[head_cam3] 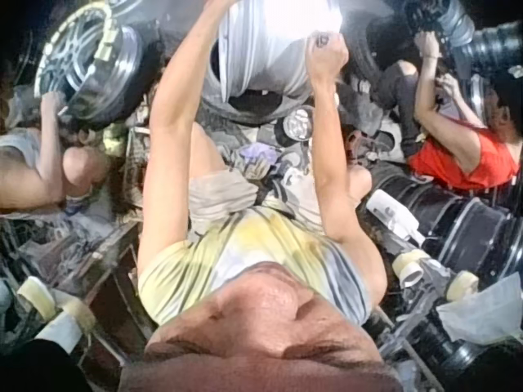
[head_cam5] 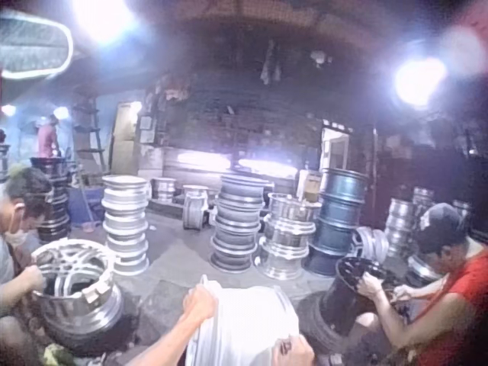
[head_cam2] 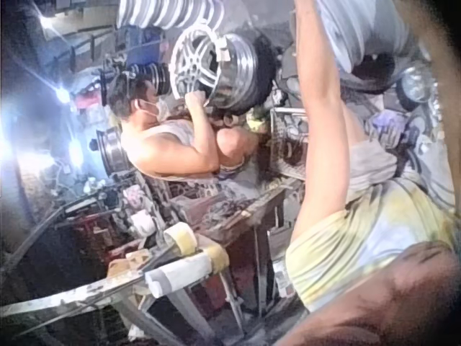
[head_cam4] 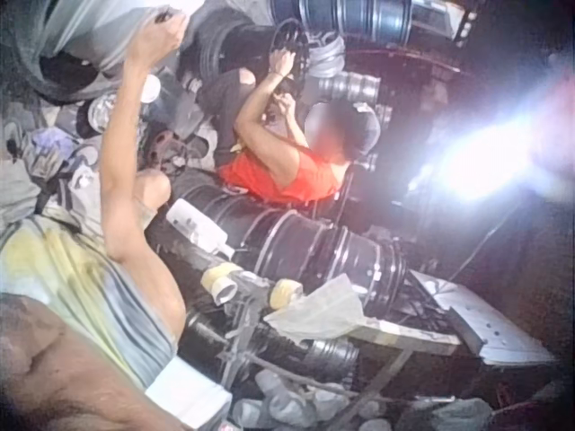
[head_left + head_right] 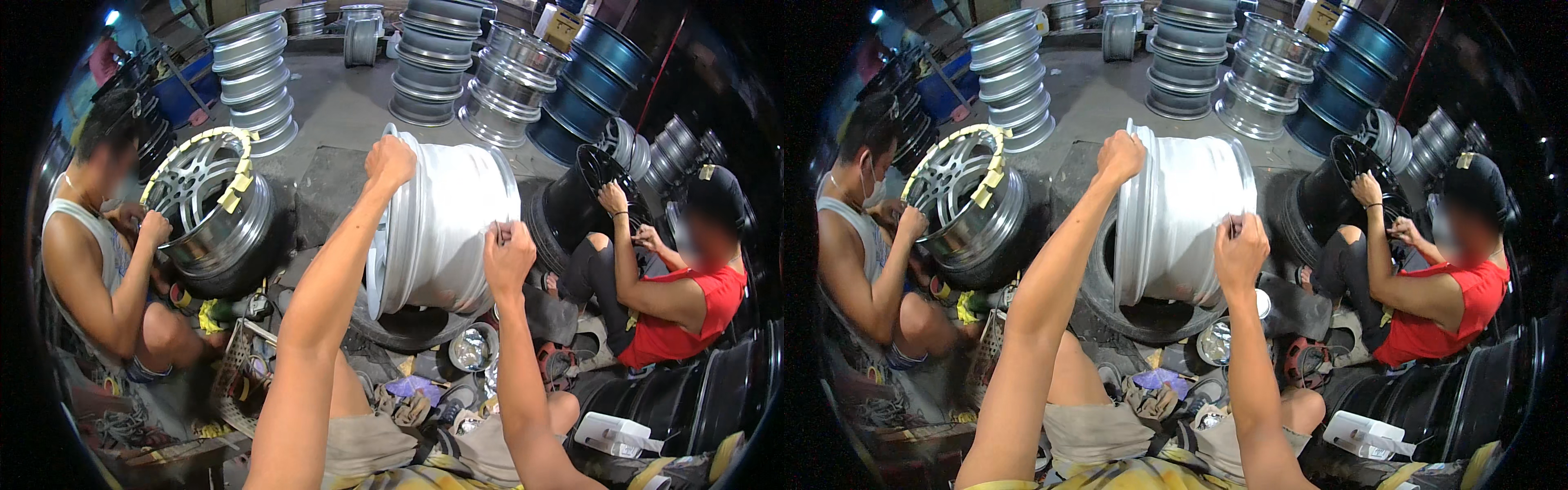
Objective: The person sits on the floor and sands a white car wheel rim using a sanding block. They rotate the rim to access different sections and wipe the surface with a cloth. Other workers are visible in the background performing similar tasks on different rims.
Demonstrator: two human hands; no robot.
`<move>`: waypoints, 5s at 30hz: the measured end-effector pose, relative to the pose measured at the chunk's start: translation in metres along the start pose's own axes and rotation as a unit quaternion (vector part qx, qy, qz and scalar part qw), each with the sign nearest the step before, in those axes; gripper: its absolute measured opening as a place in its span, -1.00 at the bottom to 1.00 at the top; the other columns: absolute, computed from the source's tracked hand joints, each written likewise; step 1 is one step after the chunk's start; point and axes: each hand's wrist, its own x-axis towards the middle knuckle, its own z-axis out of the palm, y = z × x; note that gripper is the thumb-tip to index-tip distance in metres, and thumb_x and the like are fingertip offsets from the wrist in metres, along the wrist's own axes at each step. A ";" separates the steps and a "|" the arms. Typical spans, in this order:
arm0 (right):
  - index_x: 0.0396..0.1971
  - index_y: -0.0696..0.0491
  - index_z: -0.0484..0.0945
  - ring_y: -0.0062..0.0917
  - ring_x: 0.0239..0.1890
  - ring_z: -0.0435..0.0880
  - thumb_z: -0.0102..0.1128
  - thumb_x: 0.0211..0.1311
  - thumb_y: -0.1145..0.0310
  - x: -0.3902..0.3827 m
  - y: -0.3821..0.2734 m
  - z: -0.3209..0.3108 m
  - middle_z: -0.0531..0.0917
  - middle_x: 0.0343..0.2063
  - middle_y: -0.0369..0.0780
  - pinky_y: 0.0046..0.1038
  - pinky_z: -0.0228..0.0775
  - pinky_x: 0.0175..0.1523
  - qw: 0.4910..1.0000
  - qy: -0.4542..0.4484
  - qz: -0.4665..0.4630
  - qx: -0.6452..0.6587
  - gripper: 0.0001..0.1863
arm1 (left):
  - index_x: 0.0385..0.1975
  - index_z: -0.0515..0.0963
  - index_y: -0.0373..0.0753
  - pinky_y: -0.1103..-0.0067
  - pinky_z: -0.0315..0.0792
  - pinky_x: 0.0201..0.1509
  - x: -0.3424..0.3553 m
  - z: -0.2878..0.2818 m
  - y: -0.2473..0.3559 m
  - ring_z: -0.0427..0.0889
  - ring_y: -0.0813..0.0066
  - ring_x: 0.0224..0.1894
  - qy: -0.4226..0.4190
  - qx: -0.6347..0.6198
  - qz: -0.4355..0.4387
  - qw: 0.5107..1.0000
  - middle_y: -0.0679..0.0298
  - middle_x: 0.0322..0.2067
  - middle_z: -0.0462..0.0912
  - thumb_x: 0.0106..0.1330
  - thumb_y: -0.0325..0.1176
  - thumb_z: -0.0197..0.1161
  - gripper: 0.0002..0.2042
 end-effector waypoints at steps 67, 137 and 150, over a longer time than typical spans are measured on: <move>-0.01 -0.04 0.65 -0.09 0.04 0.66 0.38 0.07 0.41 -0.427 0.099 0.005 0.53 0.02 -0.06 -0.04 0.54 0.07 0.780 -0.625 -0.034 -0.021 -0.59 | -0.39 0.58 -0.28 0.22 0.51 -0.26 -0.221 0.005 0.017 0.65 0.01 -0.38 -0.135 -0.036 0.441 0.887 0.04 -0.45 0.62 0.36 -0.40 0.31 -0.88; -0.03 -0.02 0.60 -0.11 -0.23 0.76 0.16 0.32 0.34 -0.415 0.101 0.070 0.57 -0.01 -0.03 -0.08 0.57 -0.09 0.858 -0.512 -0.004 -0.049 -0.75 | 0.10 0.62 -0.37 0.53 0.58 0.09 -0.270 -0.024 -0.096 0.69 0.56 -0.07 -0.451 -0.296 -0.147 0.829 0.31 -0.07 0.75 0.41 -0.40 0.36 -0.68; -0.03 0.06 0.48 0.04 -0.02 0.69 0.39 0.17 0.38 -0.285 0.106 -0.026 0.70 -0.15 0.02 -0.01 0.52 0.06 0.859 -0.486 0.129 0.095 -0.61 | -0.18 0.70 -0.39 0.56 0.53 -0.11 -0.102 -0.068 0.013 0.66 0.57 -0.21 -0.104 -0.213 0.216 0.947 0.28 -0.30 0.75 0.30 -0.55 0.08 -0.75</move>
